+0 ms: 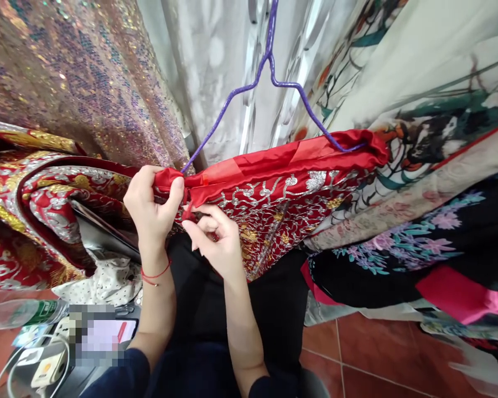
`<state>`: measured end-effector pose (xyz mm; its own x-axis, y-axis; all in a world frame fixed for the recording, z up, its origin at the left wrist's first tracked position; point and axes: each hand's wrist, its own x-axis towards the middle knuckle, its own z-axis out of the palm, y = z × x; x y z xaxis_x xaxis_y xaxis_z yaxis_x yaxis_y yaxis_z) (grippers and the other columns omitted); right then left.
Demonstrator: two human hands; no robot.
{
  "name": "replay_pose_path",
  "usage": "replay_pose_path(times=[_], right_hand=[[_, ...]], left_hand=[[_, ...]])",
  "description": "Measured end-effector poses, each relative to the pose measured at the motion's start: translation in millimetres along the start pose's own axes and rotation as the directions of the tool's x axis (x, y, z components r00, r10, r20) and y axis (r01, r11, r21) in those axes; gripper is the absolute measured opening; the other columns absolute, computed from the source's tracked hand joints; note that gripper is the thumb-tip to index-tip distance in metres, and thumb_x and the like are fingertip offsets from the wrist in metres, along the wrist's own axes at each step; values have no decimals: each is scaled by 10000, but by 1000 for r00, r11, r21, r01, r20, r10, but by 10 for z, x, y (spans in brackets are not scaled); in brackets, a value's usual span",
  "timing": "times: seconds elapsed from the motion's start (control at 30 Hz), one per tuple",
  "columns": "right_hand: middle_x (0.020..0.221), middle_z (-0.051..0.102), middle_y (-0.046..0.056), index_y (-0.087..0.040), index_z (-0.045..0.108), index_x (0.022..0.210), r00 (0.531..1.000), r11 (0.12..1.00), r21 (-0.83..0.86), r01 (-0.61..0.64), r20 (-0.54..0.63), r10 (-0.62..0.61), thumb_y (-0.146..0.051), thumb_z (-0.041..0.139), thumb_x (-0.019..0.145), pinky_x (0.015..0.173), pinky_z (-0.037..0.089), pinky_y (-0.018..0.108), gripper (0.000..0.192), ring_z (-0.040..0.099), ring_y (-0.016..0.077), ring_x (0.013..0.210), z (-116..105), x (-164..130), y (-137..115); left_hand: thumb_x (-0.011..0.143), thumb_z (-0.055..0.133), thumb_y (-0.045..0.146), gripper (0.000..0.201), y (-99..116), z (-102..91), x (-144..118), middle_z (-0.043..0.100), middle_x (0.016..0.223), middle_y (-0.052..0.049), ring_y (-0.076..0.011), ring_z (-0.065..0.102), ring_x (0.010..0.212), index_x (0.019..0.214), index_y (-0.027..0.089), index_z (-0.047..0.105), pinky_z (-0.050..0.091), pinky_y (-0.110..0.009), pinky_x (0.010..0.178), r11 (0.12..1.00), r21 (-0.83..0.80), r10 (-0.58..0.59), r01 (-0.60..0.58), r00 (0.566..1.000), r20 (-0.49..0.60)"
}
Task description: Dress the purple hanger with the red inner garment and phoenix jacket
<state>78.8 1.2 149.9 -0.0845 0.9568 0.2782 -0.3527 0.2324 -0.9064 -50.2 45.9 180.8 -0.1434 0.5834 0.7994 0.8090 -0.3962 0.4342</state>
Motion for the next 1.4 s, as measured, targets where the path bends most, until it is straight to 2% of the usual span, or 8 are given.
replay_pose_path(times=[0.17, 0.23, 0.5, 0.73, 0.9, 1.03, 1.23, 1.4], right_hand=[[502, 502, -101, -214, 606, 892, 999, 994, 109, -29, -38, 33, -379, 707, 847, 374, 319, 187, 199, 385, 43, 361, 112, -47, 92], [461, 451, -114, -212, 604, 889, 998, 990, 135, -37, -48, 44, -374, 702, 854, 372, 305, 180, 193, 359, 42, 353, 84, -67, 110], [469, 454, -111, -210, 578, 861, 996, 999, 49, -20, -91, 24, -351, 674, 881, 389, 300, 169, 172, 370, 43, 375, -163, -51, 48], [492, 449, -114, -219, 530, 864, 998, 994, 110, -22, -49, 28, -334, 633, 902, 388, 291, 166, 159, 370, 45, 388, -105, -57, 106], [504, 457, -114, -224, 521, 880, 998, 996, 79, -41, -46, 45, -339, 630, 904, 396, 290, 173, 160, 375, 51, 399, -128, -68, 127], [503, 416, -114, -223, 501, 813, 999, 998, 49, -25, -26, 27, -372, 635, 915, 412, 280, 191, 225, 343, 49, 404, -157, -80, 146], [518, 372, -98, -203, 538, 754, 993, 987, -161, -17, -115, -2, -391, 638, 926, 447, 227, 220, 274, 312, 48, 437, -277, -165, 237], [532, 370, -91, -205, 523, 738, 992, 971, -237, -19, -128, -12, -408, 629, 930, 459, 225, 227, 299, 317, 54, 452, -432, -245, 283]], left_hand=[[909, 572, 440, 239, -31, -53, 15, 603, 789, -20, -167, 551, 758, 867, 205, 564, 425, -290, 739, 1000, 8, 22, -23, 997, 71], [914, 562, 451, 252, -41, -37, 10, 606, 792, -21, -166, 555, 761, 871, 203, 562, 427, -287, 740, 1000, 3, 23, -23, 996, 83], [900, 575, 464, 268, -25, 73, -14, 591, 778, -24, -169, 543, 749, 844, 202, 559, 423, -296, 741, 1000, -5, -9, 10, 999, 36], [912, 563, 460, 264, -65, 73, -1, 593, 784, -19, -163, 550, 745, 861, 201, 564, 433, -286, 739, 1000, -12, 14, -14, 998, 66], [916, 552, 480, 286, -105, 135, -2, 589, 790, -23, -170, 562, 752, 864, 199, 567, 434, -295, 746, 1000, -13, 22, -21, 998, 58], [913, 556, 495, 302, -52, 123, -26, 587, 784, -22, -171, 566, 756, 851, 199, 563, 434, -294, 745, 1000, -11, 10, -10, 1000, 29], [769, 701, 583, 409, 15, 48, -23, 559, 761, -2, -181, 563, 752, 817, 215, 530, 437, -303, 739, 999, 40, -37, 34, 997, 66], [793, 668, 511, 331, 13, 22, -34, 551, 758, -5, -188, 559, 759, 807, 220, 510, 438, -311, 744, 999, 46, -27, 23, 996, 82]])
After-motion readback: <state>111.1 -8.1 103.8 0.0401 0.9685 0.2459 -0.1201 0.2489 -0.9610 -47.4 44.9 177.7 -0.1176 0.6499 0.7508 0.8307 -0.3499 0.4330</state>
